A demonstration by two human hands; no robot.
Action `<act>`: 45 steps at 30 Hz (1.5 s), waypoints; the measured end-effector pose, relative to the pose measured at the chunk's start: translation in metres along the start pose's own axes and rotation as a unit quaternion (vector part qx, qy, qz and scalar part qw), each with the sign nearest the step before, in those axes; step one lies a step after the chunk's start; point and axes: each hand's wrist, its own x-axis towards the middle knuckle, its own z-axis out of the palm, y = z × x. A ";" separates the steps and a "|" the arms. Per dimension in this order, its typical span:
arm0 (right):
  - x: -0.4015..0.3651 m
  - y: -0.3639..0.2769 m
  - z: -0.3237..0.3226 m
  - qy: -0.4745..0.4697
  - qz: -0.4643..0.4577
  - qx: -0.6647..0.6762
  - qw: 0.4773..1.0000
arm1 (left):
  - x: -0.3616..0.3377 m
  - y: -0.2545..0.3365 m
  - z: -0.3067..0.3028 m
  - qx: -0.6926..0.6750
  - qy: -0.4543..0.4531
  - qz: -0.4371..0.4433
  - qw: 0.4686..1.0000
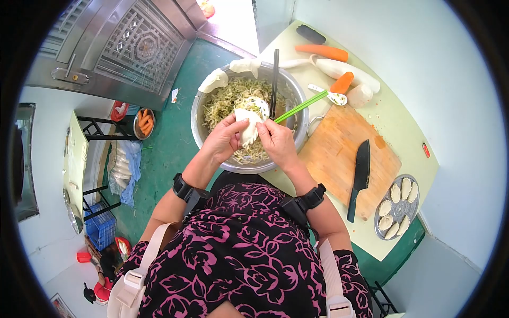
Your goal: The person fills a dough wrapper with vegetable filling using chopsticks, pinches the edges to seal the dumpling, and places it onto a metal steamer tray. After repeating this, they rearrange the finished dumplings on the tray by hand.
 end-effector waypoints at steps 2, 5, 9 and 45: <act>0.000 0.000 0.000 0.004 -0.015 -0.021 1.000 | -0.002 0.001 0.003 -0.006 0.013 0.024 1.000; 0.000 0.001 0.001 0.007 -0.039 -0.061 0.997 | -0.001 0.002 0.002 0.031 0.004 0.035 0.999; -0.003 0.004 0.000 -0.008 -0.031 -0.056 0.998 | -0.002 0.007 0.002 0.040 -0.005 0.029 0.999; -0.004 -0.004 -0.011 0.049 0.002 -0.022 0.999 | -0.006 0.011 0.004 0.089 -0.003 0.017 0.996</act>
